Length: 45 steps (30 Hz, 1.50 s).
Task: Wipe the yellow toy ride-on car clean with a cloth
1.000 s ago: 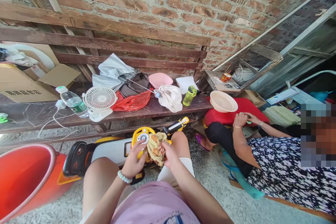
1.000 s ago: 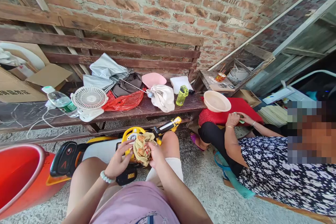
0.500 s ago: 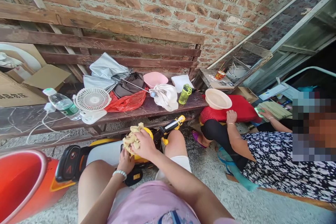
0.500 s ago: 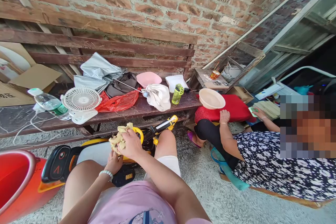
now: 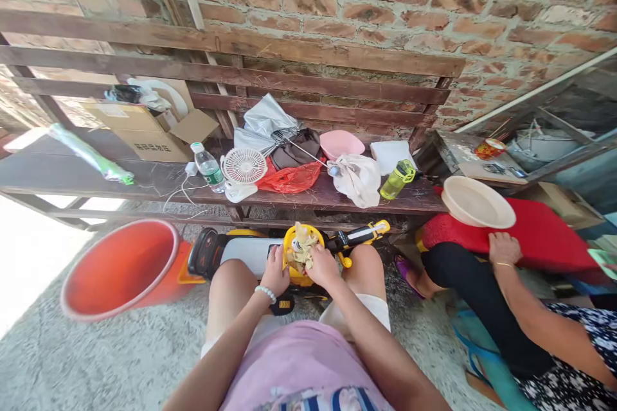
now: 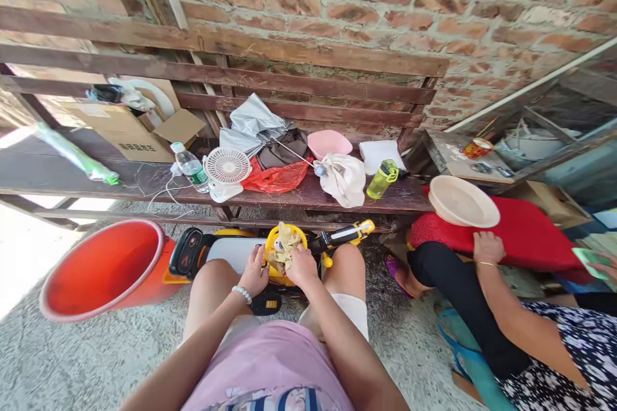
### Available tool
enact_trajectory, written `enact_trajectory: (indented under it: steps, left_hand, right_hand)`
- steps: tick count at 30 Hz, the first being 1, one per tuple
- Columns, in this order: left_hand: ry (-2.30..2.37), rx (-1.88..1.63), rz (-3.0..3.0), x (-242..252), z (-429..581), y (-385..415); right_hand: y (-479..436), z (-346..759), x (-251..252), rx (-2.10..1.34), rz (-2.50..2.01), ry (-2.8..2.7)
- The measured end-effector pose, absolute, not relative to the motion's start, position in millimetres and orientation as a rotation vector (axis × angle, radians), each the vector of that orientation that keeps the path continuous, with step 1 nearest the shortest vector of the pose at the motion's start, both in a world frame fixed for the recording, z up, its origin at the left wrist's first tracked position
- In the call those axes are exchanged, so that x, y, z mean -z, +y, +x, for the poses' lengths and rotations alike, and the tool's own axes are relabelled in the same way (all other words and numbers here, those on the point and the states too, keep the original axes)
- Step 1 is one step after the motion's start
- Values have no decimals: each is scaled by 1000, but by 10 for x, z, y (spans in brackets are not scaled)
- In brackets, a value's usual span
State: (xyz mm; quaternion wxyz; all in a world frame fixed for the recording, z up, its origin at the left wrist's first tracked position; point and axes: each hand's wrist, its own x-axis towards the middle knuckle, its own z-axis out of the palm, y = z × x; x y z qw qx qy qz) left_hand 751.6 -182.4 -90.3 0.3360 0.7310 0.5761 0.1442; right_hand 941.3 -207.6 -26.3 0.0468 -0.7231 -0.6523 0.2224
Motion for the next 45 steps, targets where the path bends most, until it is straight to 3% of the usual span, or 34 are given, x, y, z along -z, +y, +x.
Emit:
enact_trajectory:
  steps: [6,13,18,22,30,36,40,45]
  left_hand:
    - [1469,-331,2013,890,7611,-1840]
    - [1541,244,2159,662,7746,-1916]
    - [1471,554,2123,526,7729,-1846]
    - [1482,595,2129,534,7714,-1819]
    - [1484,526,2193,496,7690,-1835]
    - [1494,397,2172,538,7695,-1893]
    - [1444,82,2009,638,7688,-1909]
    - [1260,-561,1315,754,7591,-1763]
  right_hand:
    - [-2413,9646,45,-829,-2321,-1951]
    - [-1981,9518,-301,-504,-2040,-2001]
    - [-1532,9239,-72,-544,-1827,-2378]
    - [-1428,9193,248,-539,-1754,-2497]
    - [-1304,9483,125,-373,-2075,-2430]
    - [-1805,9642,142,-319,-2236,-2392]
    - [-2236,9426,206,-368,-2214,-2399]
    - [-2422,9091,204,-633,-1967,-2429]
